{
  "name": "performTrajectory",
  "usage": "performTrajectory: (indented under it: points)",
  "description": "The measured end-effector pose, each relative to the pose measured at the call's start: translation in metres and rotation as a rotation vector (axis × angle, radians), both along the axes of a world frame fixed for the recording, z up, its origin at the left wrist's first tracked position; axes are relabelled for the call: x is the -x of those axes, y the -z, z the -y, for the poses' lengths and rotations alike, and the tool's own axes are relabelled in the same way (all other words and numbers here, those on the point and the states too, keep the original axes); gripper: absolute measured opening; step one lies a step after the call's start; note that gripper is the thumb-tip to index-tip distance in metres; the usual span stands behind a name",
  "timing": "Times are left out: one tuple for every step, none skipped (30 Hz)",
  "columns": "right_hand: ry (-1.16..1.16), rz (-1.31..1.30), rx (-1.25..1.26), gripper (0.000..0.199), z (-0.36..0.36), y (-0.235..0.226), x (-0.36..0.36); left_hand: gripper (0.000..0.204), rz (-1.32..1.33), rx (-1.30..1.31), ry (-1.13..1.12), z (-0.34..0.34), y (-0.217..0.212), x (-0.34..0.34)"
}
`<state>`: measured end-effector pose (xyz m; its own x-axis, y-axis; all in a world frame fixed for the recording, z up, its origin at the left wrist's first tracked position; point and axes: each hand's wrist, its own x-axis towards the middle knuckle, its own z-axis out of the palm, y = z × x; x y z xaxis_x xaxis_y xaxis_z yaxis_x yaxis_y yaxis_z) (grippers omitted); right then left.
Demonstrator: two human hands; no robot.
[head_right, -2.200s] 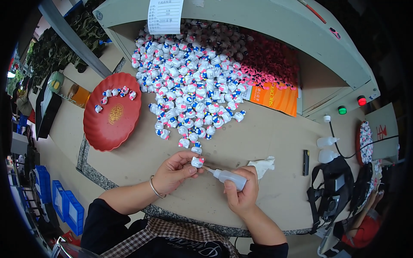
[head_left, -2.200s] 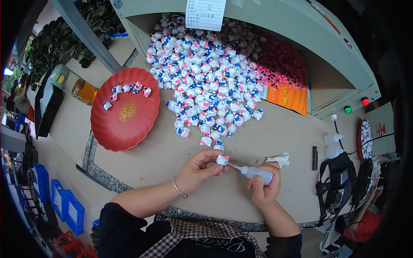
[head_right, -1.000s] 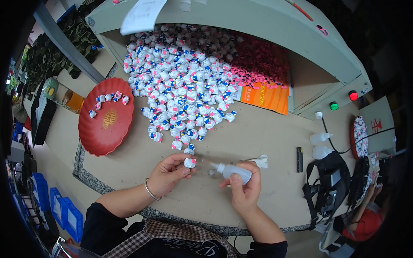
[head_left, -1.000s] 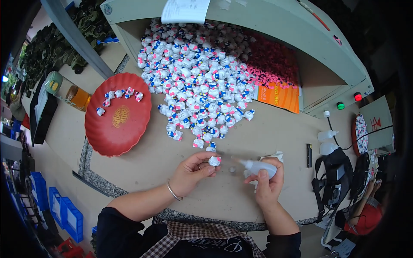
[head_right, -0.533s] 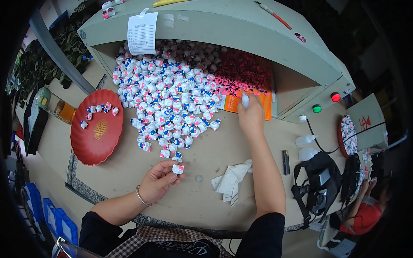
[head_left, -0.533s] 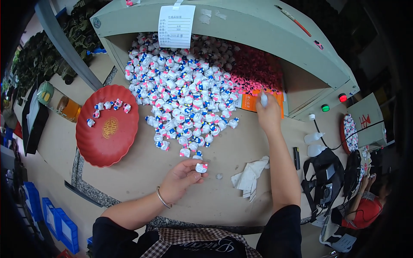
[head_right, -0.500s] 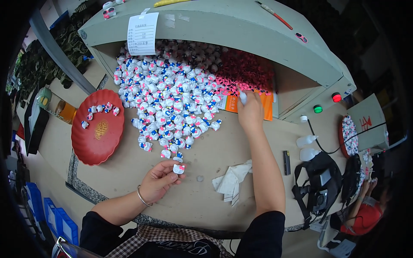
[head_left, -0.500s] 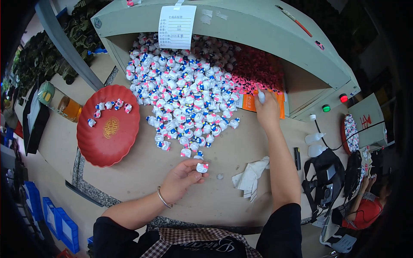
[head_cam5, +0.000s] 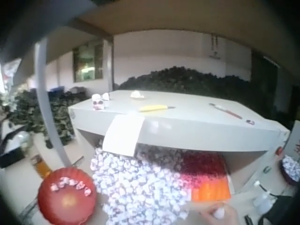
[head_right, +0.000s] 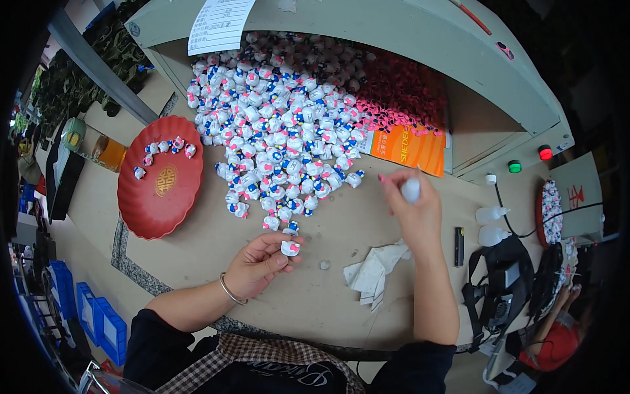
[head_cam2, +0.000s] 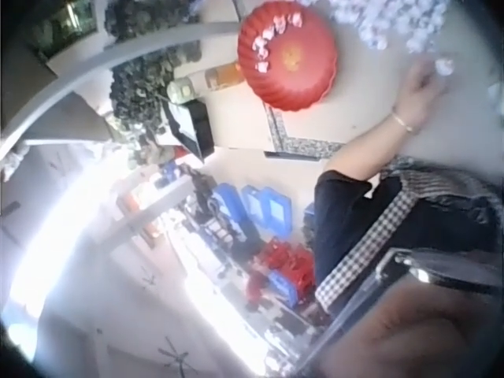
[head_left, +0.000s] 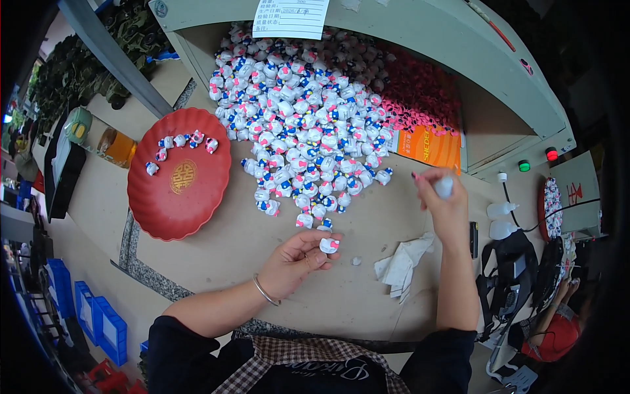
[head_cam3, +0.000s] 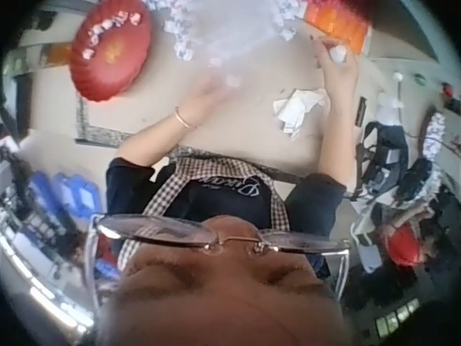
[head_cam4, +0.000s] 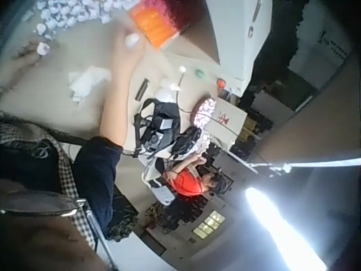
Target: The person applies glue from a glue bottle to small plastic pieces and joins them to other plastic components by hand at an assembly station.
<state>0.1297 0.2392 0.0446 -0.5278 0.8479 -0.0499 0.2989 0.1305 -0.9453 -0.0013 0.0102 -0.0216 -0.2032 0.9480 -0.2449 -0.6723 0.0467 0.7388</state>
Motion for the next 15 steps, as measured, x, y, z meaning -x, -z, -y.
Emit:
performTrajectory:
  points:
    - [-0.029,-0.073,0.081,0.008,0.02,-0.003,-0.007,0.032,-0.001,0.015,-0.008,0.002,0.001,0.001]
    - [-0.053,-0.144,0.158,0.008,0.038,-0.004,-0.015,0.032,0.0,0.013,-0.014,0.002,0.0,0.001]
    - [-0.092,-0.185,0.275,0.009,0.055,-0.001,-0.023,0.032,-0.031,0.016,-0.006,0.001,-0.001,0.0]
    - [-0.128,-0.226,0.393,0.01,0.07,0.002,-0.029,0.032,-0.063,0.02,0.004,-0.001,-0.003,-0.002]
    - [-0.185,-0.238,0.452,0.011,0.082,0.01,-0.032,0.032,-0.061,0.022,0.006,-0.001,-0.003,-0.004]
    - [-0.239,-0.251,0.51,0.011,0.091,0.015,-0.034,0.033,-0.117,0.01,0.021,-0.001,-0.005,-0.005]
    - [-0.236,-0.252,0.511,0.011,0.098,0.015,-0.033,0.034,-0.173,-0.001,0.035,0.0,-0.006,-0.007]
    - [-0.231,-0.226,0.517,0.01,0.104,0.014,-0.03,0.034,-0.175,0.001,0.036,0.0,-0.006,-0.008]
    - [-0.227,-0.201,0.522,0.01,0.109,0.014,-0.028,0.035,-0.219,-0.011,0.039,0.0,-0.007,-0.009]
    - [-0.228,-0.203,0.524,0.01,0.113,0.015,-0.028,0.036,-0.262,-0.025,0.042,0.0,-0.008,-0.011]
    - [-0.233,-0.191,0.52,0.009,0.114,0.015,-0.027,0.036,-0.266,-0.026,0.036,0.0,-0.007,-0.012]
    - [-0.238,-0.179,0.516,0.008,0.116,0.016,-0.026,0.036,-0.279,-0.038,0.038,0.001,-0.006,-0.014]
    - [-0.244,-0.179,0.513,0.008,0.117,0.018,-0.025,0.036,-0.292,-0.049,0.04,0.001,-0.005,-0.015]
    - [-0.243,-0.137,0.509,0.008,0.12,0.019,-0.023,0.036,-0.292,-0.049,0.039,0.001,-0.005,-0.016]
    - [-0.24,-0.094,0.504,0.008,0.121,0.021,-0.022,0.036,-0.308,-0.049,0.04,0.001,-0.004,-0.017]
